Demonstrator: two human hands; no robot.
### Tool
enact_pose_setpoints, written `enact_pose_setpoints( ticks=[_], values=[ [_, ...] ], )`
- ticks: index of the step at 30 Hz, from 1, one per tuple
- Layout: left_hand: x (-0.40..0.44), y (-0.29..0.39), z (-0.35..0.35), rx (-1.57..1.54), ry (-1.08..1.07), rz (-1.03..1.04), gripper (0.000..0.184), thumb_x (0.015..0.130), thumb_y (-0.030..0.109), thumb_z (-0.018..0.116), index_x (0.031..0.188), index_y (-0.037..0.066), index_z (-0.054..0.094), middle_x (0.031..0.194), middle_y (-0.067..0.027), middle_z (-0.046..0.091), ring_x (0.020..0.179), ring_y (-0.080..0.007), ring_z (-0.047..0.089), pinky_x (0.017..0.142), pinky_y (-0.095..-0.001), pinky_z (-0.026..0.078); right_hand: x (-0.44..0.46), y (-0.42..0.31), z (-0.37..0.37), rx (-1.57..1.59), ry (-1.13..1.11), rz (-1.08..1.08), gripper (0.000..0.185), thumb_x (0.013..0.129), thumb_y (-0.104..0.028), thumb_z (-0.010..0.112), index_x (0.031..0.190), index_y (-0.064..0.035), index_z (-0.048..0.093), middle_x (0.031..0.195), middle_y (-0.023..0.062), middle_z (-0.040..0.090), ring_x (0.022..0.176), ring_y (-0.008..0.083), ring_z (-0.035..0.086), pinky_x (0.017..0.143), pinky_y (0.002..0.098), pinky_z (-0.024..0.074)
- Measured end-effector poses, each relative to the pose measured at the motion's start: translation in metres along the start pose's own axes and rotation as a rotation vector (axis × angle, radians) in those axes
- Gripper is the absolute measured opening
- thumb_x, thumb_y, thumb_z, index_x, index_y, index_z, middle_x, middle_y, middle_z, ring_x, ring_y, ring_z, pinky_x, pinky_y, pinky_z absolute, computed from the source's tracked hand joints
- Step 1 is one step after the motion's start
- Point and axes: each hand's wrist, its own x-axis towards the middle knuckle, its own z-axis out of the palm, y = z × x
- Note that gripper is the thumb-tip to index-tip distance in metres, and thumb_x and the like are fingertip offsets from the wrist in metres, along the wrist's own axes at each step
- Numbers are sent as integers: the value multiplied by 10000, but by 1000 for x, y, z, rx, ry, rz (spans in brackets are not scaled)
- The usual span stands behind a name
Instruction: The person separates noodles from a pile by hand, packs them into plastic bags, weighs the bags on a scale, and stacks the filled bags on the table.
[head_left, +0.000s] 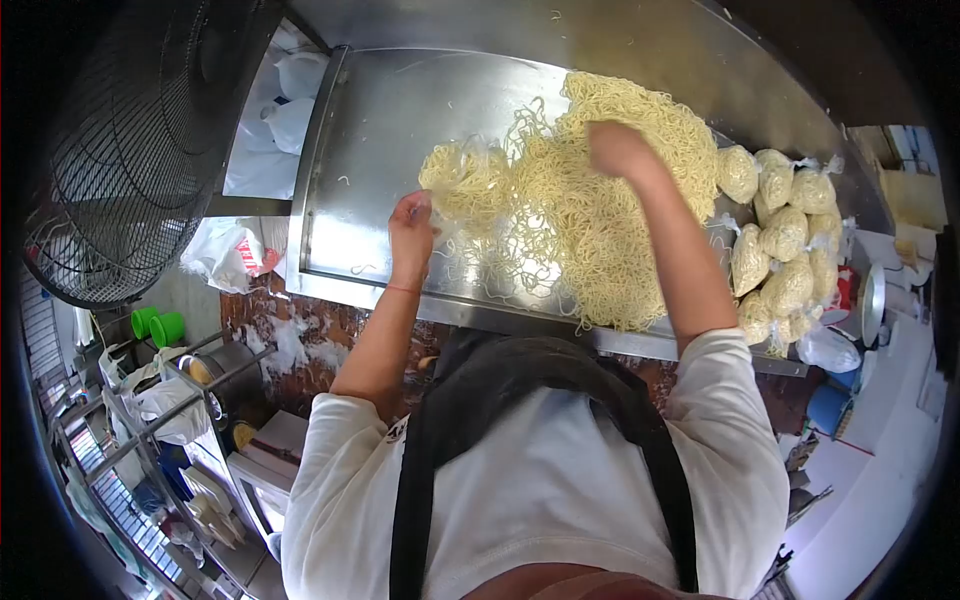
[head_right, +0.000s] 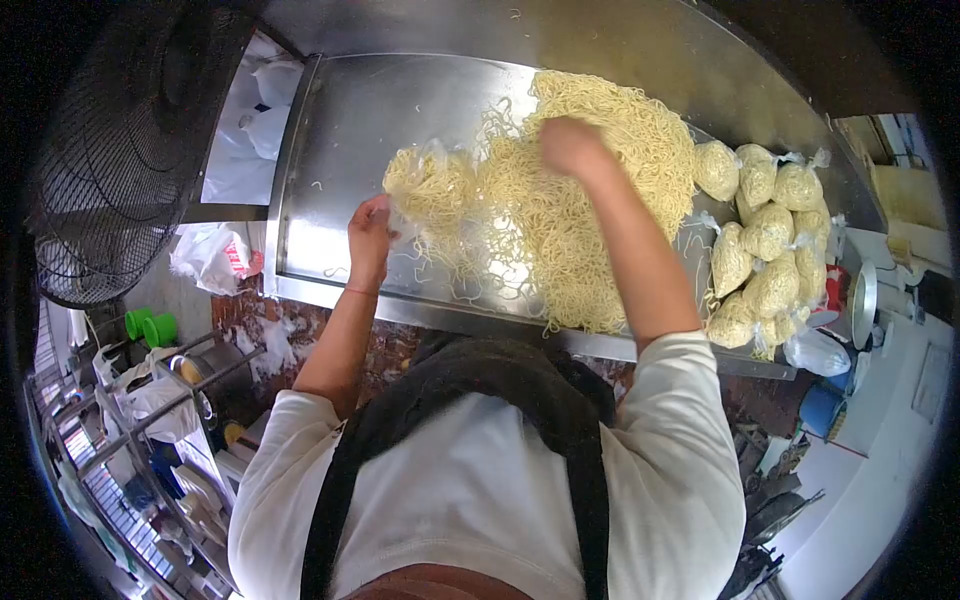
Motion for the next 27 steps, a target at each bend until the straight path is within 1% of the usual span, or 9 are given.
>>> enact_pose_setpoints(
  ticks=[4, 9, 13, 14, 17, 18, 21, 24, 27],
  values=[
    [-1, 70, 7, -214, -177, -38, 208, 1007, 201, 580, 1120, 32, 620, 560, 21, 459, 453, -94, 404, 439, -263, 362, -14, -109, 28, 291, 693, -472, 641, 872, -206, 692, 1452, -77, 453, 1457, 211, 469, 1351, 356, 454, 1145, 408, 358],
    [-5, 119, -29, -152, -414, -24, 167, 989, 207, 615, 1059, 55, 625, 582, 36, 483, 445, -67, 393, 427, -249, 343, 13, -105, 8, 395, 382, -321, 395, 839, -149, 713, 1231, -149, 663, 1136, 143, 697, 1031, 306, 662, 942, 387, 512],
    [-13, 63, -49, 875, -326, 444, 260, 852, 116, 719, 1076, 42, 609, 703, -122, 629, 566, -234, 595, 544, -335, 484, 23, -85, 40, 394, 217, -400, 347, 842, -27, 630, 1169, -121, 694, 1105, 137, 710, 996, 291, 675, 905, 380, 524],
    [-10, 44, -53, 982, -295, 421, 256, 818, 79, 702, 1053, 21, 617, 809, -195, 673, 764, -297, 692, 658, -353, 535, 13, -88, 41, 428, 225, -391, 363, 838, -8, 605, 1174, -116, 695, 1117, 141, 705, 1020, 294, 669, 915, 380, 519],
    [9, 5, -74, 909, -177, 460, 187, 830, 76, 674, 1003, 14, 642, 846, -207, 694, 812, -303, 719, 683, -366, 548, -2, -85, 50, 597, 262, -410, 434, 826, 25, 566, 1225, -106, 674, 1133, 159, 696, 1052, 310, 660, 925, 381, 515],
    [10, 9, -75, 561, -215, 189, 108, 881, 72, 614, 959, 10, 656, 759, -159, 681, 628, -261, 683, 580, -353, 523, -6, -81, 52, 664, 280, -421, 460, 821, 32, 559, 1248, -103, 663, 1135, 166, 694, 1055, 316, 658, 926, 382, 514],
    [-30, 94, -56, 361, -246, 141, 133, 941, 60, 538, 971, 16, 659, 655, -84, 621, 467, -173, 574, 465, -316, 452, -51, -74, 49, 724, 277, -460, 458, 851, -1, 571, 1296, -94, 629, 1143, 191, 685, 1068, 319, 654, 921, 390, 514],
    [-19, 86, -44, 255, -314, 112, 184, 983, 73, 487, 979, 16, 663, 584, -29, 536, 424, -111, 490, 413, -280, 373, -86, -61, 52, 899, 79, -266, 440, 893, 13, 565, 1324, -70, 597, 1118, 200, 693, 936, 281, 680, 826, 357, 527],
    [-26, 91, -11, 347, -394, 147, 197, 986, 88, 488, 972, 1, 665, 591, -32, 538, 429, -116, 494, 415, -280, 366, -81, -34, 104, 571, 316, -352, 414, 913, -17, 571, 1322, -82, 594, 1086, 210, 692, 875, 292, 668, 805, 370, 520]
  ],
)
